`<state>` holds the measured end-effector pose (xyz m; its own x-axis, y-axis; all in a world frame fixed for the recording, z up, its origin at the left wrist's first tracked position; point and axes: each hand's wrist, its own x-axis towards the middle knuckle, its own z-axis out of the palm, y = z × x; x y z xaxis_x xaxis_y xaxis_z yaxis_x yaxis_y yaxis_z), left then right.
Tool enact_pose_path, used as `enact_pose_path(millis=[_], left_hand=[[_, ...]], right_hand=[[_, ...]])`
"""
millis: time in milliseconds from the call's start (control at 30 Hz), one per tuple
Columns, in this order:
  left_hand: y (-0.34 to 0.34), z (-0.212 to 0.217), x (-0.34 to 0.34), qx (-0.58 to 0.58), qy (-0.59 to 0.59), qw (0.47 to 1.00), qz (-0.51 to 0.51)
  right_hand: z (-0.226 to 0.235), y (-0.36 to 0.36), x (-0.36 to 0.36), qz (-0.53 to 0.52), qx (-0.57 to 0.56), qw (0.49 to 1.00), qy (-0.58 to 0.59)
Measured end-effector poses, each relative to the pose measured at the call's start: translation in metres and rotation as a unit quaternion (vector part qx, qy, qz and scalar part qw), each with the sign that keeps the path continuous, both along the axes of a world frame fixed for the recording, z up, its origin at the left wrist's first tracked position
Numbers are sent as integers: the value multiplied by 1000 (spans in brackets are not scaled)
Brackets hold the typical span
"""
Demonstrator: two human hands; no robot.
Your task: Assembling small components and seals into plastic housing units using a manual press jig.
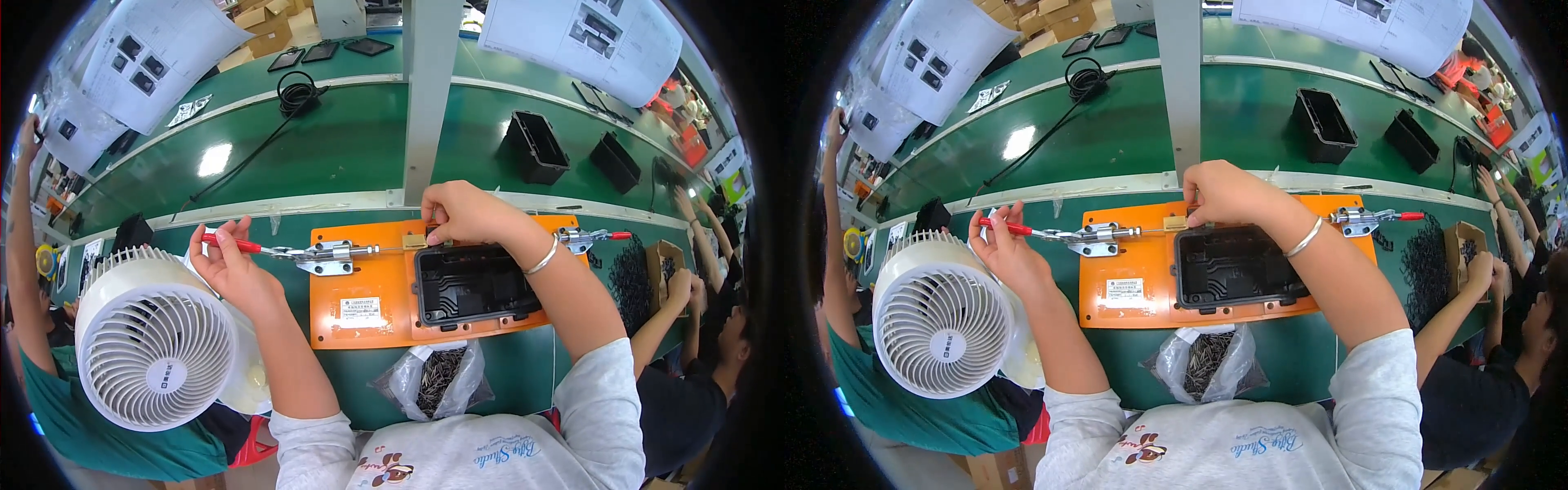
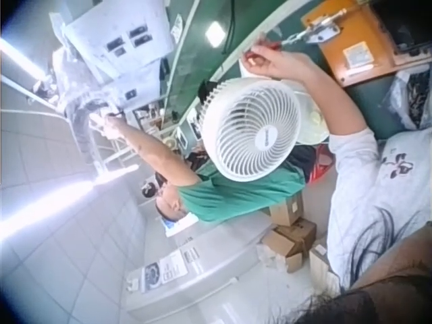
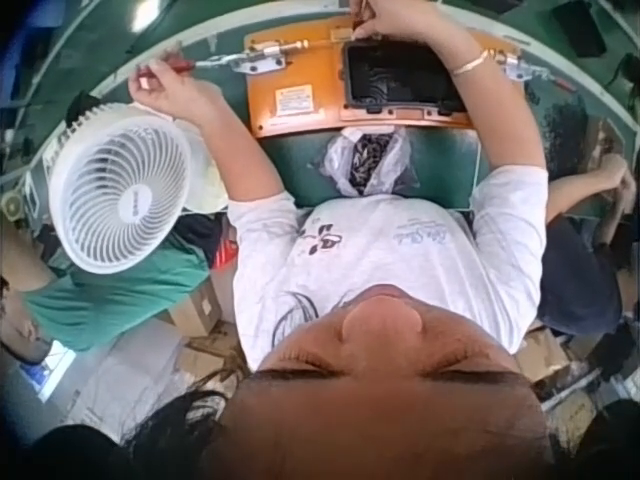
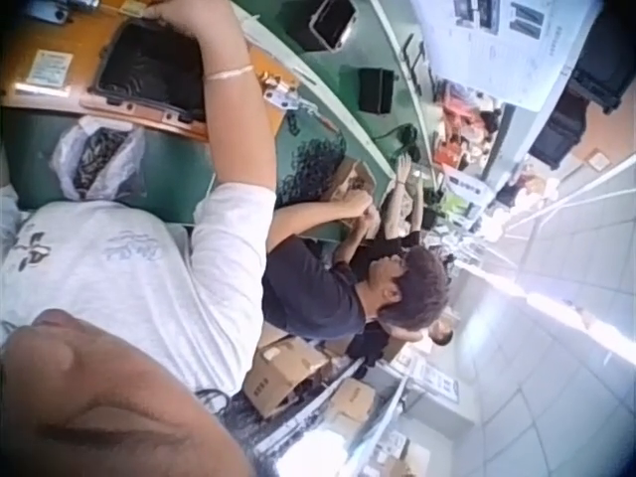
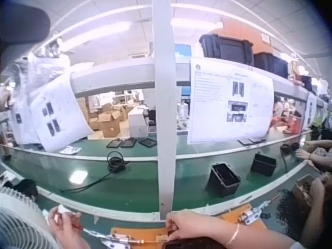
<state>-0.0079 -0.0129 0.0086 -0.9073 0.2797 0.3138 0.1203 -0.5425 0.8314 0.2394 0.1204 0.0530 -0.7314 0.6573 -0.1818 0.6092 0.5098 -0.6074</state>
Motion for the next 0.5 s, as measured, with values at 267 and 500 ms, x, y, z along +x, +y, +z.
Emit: enact_pose_path(millis=[267, 500], left_hand=[[-2, 1, -2, 17, 3, 1000, -8], [5, 24, 6, 19, 22, 997, -75]], right_hand=[[-8, 7, -1, 12, -18, 1000, 16], [-11, 6, -1, -31, -32, 999, -12]])
